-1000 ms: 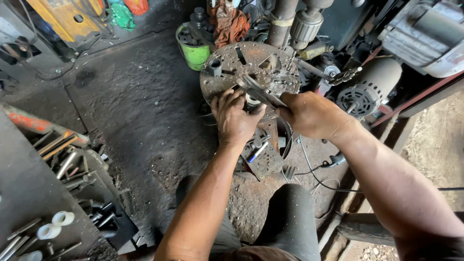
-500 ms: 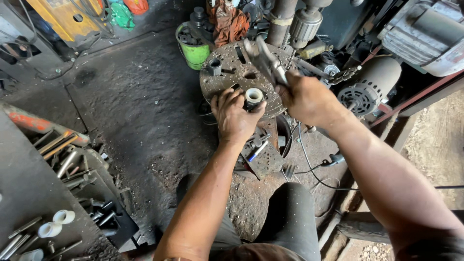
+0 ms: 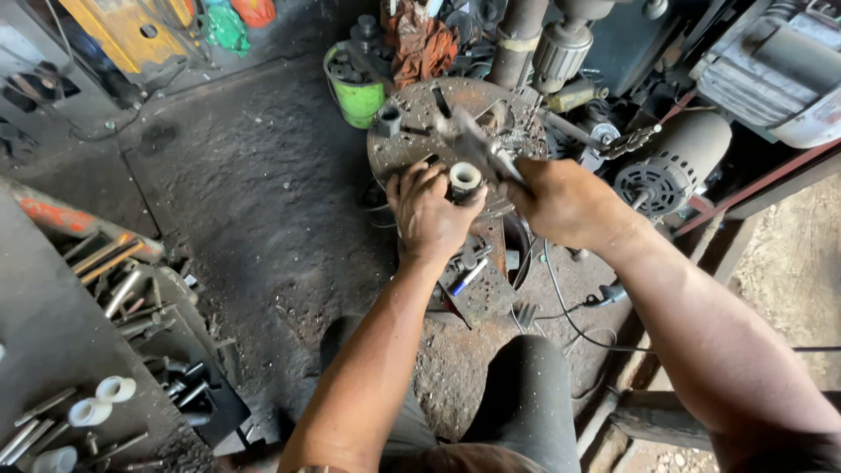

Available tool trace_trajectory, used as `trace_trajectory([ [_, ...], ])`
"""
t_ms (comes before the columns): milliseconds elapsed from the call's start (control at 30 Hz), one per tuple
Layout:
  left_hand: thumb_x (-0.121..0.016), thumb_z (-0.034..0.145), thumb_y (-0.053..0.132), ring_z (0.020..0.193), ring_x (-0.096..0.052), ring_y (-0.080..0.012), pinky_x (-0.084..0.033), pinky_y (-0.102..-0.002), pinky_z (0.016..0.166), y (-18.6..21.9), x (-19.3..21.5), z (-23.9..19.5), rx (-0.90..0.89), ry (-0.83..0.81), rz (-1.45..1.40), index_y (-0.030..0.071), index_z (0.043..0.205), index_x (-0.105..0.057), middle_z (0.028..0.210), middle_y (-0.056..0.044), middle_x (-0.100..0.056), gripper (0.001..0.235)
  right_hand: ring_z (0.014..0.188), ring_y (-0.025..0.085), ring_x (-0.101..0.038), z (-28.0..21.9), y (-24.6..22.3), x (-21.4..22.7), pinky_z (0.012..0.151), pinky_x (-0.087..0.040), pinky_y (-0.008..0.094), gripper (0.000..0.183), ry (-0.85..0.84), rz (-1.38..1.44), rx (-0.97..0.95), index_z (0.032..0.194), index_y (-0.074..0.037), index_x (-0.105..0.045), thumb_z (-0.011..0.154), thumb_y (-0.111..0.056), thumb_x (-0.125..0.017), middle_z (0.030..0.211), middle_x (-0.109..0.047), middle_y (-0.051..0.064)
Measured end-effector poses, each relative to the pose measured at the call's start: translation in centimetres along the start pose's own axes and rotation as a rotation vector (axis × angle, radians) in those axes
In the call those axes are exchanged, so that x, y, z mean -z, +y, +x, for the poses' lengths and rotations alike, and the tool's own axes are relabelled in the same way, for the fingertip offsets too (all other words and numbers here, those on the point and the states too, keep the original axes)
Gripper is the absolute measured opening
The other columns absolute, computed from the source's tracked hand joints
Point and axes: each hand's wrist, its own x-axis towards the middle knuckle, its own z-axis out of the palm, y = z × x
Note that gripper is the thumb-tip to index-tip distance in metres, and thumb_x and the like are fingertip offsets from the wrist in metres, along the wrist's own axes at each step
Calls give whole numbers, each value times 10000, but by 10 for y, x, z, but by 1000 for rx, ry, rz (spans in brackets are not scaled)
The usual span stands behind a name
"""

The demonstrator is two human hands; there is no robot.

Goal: The person uses a handheld grinder to smooth the edges of a white plastic fitting, then handles various small metal and plastic parts at a workbench.

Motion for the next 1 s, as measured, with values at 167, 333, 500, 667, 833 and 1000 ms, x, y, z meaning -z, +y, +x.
trace_trajectory([
  [167,-849,572,535,1148,-635,-223,-331,-511,1102,-5,-3,-7,24,-44,-22,132,941,-771,1040,0,-762,552,856,455,-717,-7,-1,-4,716,-582,578,334,-32,27,-27,950,-119,-621,981,-449,-573,779,-711,197],
  [333,-851,582,545,1146,-636,-233,-323,-523,1105,-1,0,-4,32,-64,8,119,938,-777,1041,-17,-765,561,813,429,-731,-18,-16,18,707,-594,550,393,40,56,-51,891,-117,-630,1016,-481,-554,720,-717,159],
  [500,-851,577,543,1104,-650,-229,-370,-525,1063,-1,1,-5,-11,-10,21,152,903,-766,1010,2,-760,516,797,466,-713,-6,3,-4,696,-584,581,363,59,-25,-15,901,-69,-638,990,-417,-585,725,-687,241],
  [667,-843,590,565,1091,-665,-246,-371,-529,1057,1,0,-8,2,-17,-2,113,888,-771,989,-31,-770,546,822,467,-707,-2,6,-1,694,-580,573,395,106,-18,-50,903,-66,-641,990,-449,-589,729,-675,250],
  [833,-842,575,547,1106,-649,-250,-364,-536,1077,-1,-2,-3,5,-26,2,122,926,-772,983,-21,-761,556,806,466,-722,2,27,-18,747,-593,558,335,53,-115,23,889,-57,-637,960,-383,-610,719,-691,253],
  [1000,-839,580,519,1111,-651,-223,-355,-507,1078,0,0,-4,9,-11,19,137,902,-770,1001,-6,-764,504,783,452,-727,-18,-3,8,691,-583,566,340,81,117,-39,890,-79,-629,1007,-395,-594,692,-704,194],
])
